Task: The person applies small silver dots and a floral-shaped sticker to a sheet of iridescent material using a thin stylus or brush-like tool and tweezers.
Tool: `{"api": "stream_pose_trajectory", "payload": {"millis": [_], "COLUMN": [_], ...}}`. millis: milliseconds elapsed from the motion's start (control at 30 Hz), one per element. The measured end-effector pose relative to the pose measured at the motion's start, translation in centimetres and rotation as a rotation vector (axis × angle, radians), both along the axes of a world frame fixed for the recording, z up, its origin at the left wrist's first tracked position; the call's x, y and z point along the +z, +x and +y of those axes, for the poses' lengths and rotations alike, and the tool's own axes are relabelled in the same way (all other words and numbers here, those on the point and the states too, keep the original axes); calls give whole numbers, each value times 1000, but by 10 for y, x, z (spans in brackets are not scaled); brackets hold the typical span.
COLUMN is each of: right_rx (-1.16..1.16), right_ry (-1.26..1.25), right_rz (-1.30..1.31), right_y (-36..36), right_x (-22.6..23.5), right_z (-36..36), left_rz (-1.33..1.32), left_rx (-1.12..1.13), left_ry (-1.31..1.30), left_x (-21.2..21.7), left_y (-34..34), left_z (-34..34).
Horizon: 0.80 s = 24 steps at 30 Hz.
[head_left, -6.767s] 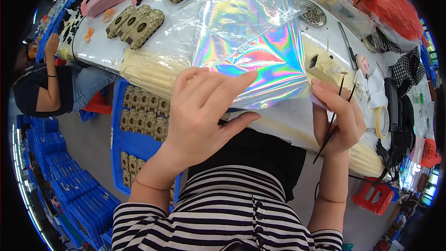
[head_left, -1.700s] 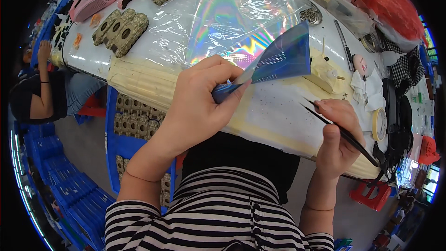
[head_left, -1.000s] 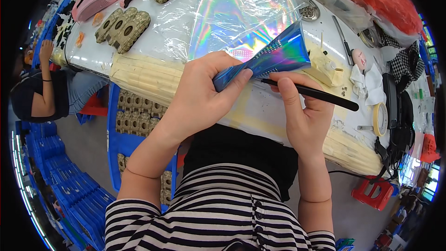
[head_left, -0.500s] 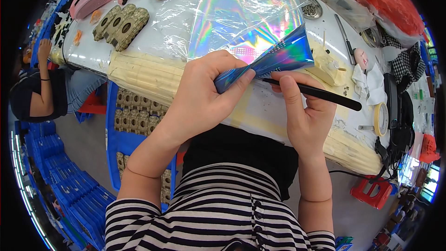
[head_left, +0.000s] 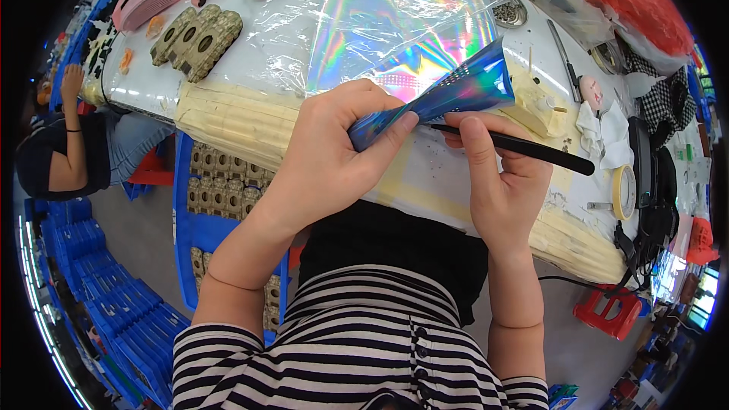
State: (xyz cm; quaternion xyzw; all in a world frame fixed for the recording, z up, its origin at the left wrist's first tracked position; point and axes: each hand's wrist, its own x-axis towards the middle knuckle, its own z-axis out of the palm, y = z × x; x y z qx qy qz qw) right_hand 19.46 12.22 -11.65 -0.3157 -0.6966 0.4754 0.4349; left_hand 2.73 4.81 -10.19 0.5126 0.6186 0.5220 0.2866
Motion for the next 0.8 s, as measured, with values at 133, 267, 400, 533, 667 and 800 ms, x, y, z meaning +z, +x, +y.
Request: {"api": "stream_pose_trajectory", "payload": {"millis": [133, 267, 400, 533, 667, 800], "right_rx": [9, 18, 21, 42, 61, 90], "right_ry": [-15, -25, -26, -62, 25, 100], "right_rz": [30, 45, 59, 111, 71, 18], "right_y": [0, 0, 2, 3, 4, 5], "right_x": [0, 1, -1, -2, -4, 0], "right_z": [-1, -1, -1, -2, 1, 2], "left_rz": [-1, -3, -38, -74, -146, -147], "left_rx": [-7, 2, 4, 26, 32, 11], "left_ry": [14, -1, -43, -80, -146, -74], "left_x": [-2, -1, 1, 0, 1, -10], "left_y": [0, -1, 0, 0, 0, -4], "left_z": [0, -1, -1, -2, -1, 2]}}
